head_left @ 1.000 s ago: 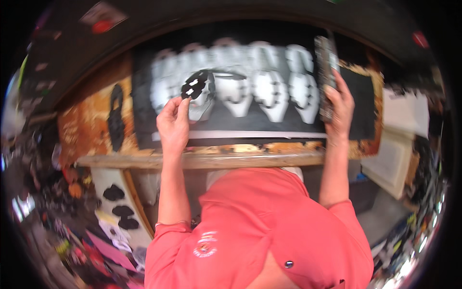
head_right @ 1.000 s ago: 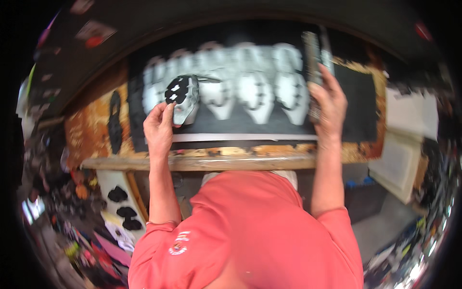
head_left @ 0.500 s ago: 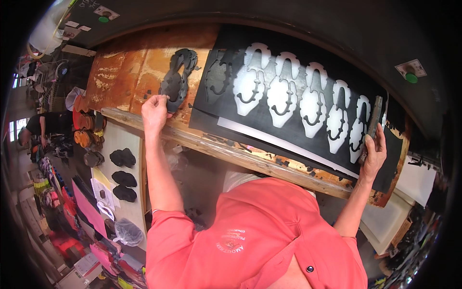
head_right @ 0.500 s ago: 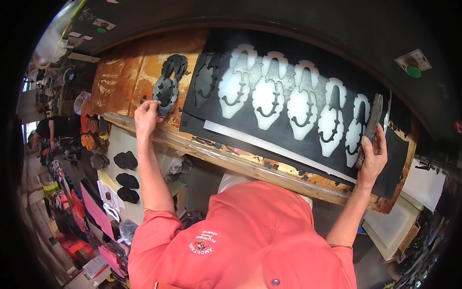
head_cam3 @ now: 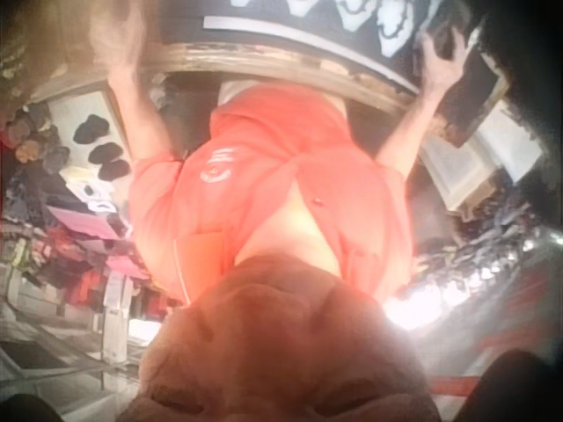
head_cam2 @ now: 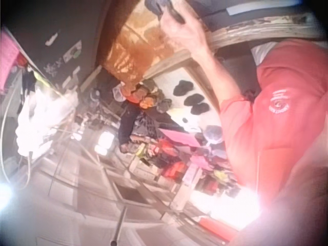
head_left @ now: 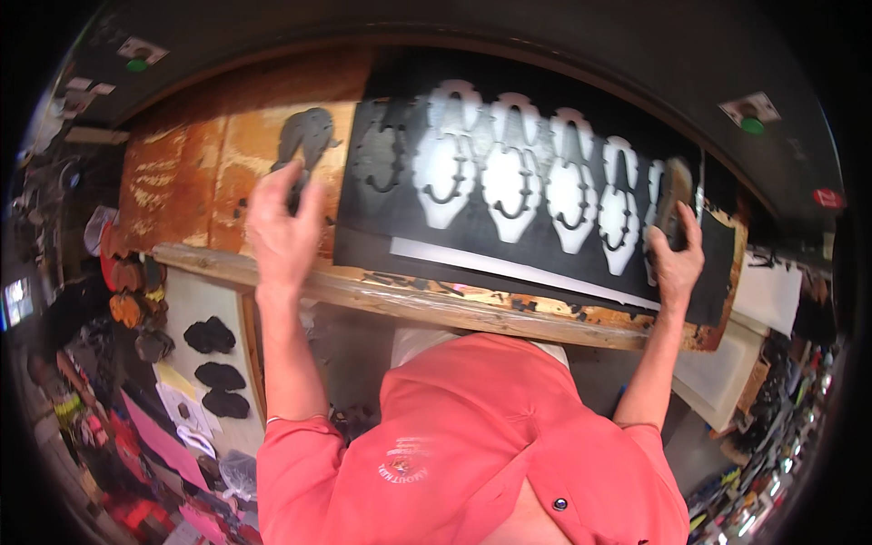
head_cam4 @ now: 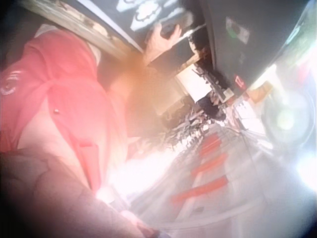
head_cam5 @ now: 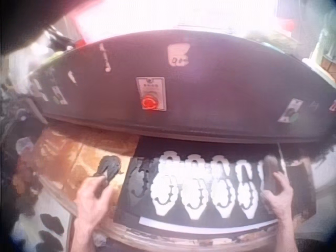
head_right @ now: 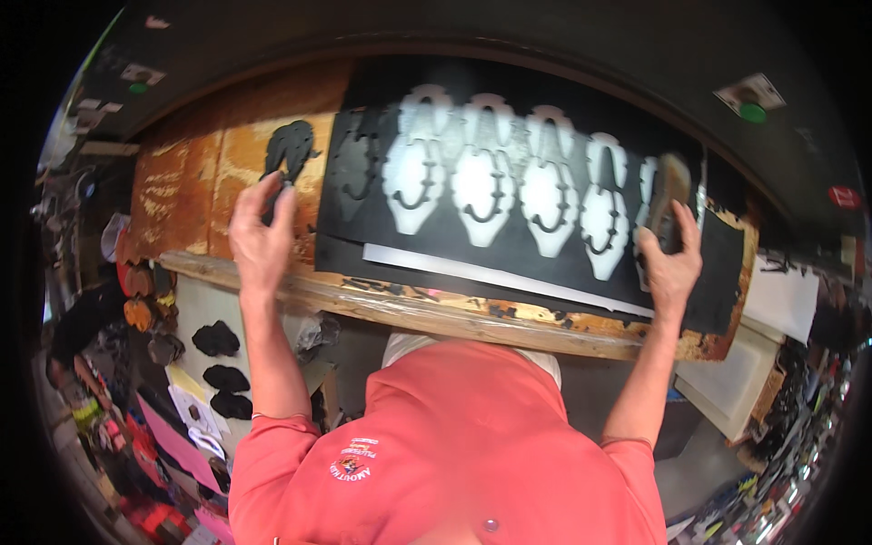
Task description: The person uses a manual die-cutting press to cut multiple shoe insole shapes from a black rubber sheet. They align the sheet, press the die, remove the cutouts, and repeat the process. The cut pieces are stacked on a nearby table.
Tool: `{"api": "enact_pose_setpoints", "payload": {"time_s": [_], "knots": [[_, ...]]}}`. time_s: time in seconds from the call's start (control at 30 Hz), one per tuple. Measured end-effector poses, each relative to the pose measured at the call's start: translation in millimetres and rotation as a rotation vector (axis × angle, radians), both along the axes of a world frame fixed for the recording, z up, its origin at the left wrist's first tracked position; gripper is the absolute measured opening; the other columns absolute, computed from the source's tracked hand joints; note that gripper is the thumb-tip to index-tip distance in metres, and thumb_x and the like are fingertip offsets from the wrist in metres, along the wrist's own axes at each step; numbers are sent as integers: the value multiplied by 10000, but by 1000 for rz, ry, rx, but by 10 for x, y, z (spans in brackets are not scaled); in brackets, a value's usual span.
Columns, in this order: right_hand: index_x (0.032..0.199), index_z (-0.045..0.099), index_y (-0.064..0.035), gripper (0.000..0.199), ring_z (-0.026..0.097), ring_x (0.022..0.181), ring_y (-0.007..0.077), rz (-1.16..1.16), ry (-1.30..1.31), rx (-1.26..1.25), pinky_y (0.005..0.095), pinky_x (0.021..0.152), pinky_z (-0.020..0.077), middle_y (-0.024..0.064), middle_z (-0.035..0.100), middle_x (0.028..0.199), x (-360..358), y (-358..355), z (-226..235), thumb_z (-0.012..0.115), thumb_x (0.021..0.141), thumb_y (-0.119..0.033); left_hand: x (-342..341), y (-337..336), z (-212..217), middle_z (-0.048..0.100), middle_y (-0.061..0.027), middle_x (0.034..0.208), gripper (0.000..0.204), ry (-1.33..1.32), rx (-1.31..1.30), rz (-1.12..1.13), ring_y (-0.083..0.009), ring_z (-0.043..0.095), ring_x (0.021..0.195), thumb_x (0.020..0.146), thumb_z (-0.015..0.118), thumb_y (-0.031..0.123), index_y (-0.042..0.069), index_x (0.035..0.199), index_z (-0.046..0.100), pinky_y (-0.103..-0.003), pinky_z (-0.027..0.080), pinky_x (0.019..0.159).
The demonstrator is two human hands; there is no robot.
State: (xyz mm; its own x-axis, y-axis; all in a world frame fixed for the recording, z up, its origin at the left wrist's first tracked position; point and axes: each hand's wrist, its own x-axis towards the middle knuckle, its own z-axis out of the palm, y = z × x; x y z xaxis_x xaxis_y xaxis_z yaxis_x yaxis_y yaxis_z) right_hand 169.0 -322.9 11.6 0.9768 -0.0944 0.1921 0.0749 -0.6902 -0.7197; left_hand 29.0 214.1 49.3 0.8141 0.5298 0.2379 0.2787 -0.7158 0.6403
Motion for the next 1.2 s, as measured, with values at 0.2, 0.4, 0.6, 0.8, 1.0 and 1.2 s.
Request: {"api": "enact_pose_setpoints", "payload": {"time_s": [0.2,0.4,0.6,0.8,1.0,1.2], "knots": [[1402,671,-76,678,518,1415,409,27,-114,-274,469,1201,412,255,519,1542,-21,159,8,844,775,-267,460,-1728,-227,213,-232,1750,1019,67,29,-889,-499,116,1622,820,900,429,160,1656,384,-625,143,1301],[1388,661,6,705,538,1336,433,139,-116,-292,492,1152,441,286,531,1514,-96,24,112,836,753,-247,519,-2034,-288,341,-204,1701,644,106,250,-963,-430,250,1602,907,806,420,161,1474,643,-626,211,1290],[1361,668,34,678,554,1313,441,161,-136,-326,499,1133,454,286,563,1479,-420,-249,150,842,747,-195,375,-2400,-257,758,-110,1231,330,-164,186,-1035,-305,681,1276,883,839,209,48,1163,770,-549,471,1173],[1374,658,35,658,581,1311,424,161,-95,-315,484,1108,474,241,580,1494,-964,-723,195,840,757,-105,-19,-2891,-16,737,-118,1007,273,-242,79,-1195,-333,718,1062,877,826,214,8,1025,725,-454,592,950],[1428,637,37,654,565,1409,280,2,152,180,381,1198,407,185,592,1517,-1056,-898,608,821,806,-46,-219,-2968,-123,720,-128,876,280,-65,-106,-1305,-327,712,894,951,750,267,4,862,718,-426,577,856],[1430,630,47,635,580,1377,252,220,140,238,367,1177,429,180,596,1512,-471,-515,869,805,826,-45,-160,-2844,82,739,-156,943,279,60,-237,-1287,-343,710,930,974,736,269,-1,905,737,-435,578,871]]}}
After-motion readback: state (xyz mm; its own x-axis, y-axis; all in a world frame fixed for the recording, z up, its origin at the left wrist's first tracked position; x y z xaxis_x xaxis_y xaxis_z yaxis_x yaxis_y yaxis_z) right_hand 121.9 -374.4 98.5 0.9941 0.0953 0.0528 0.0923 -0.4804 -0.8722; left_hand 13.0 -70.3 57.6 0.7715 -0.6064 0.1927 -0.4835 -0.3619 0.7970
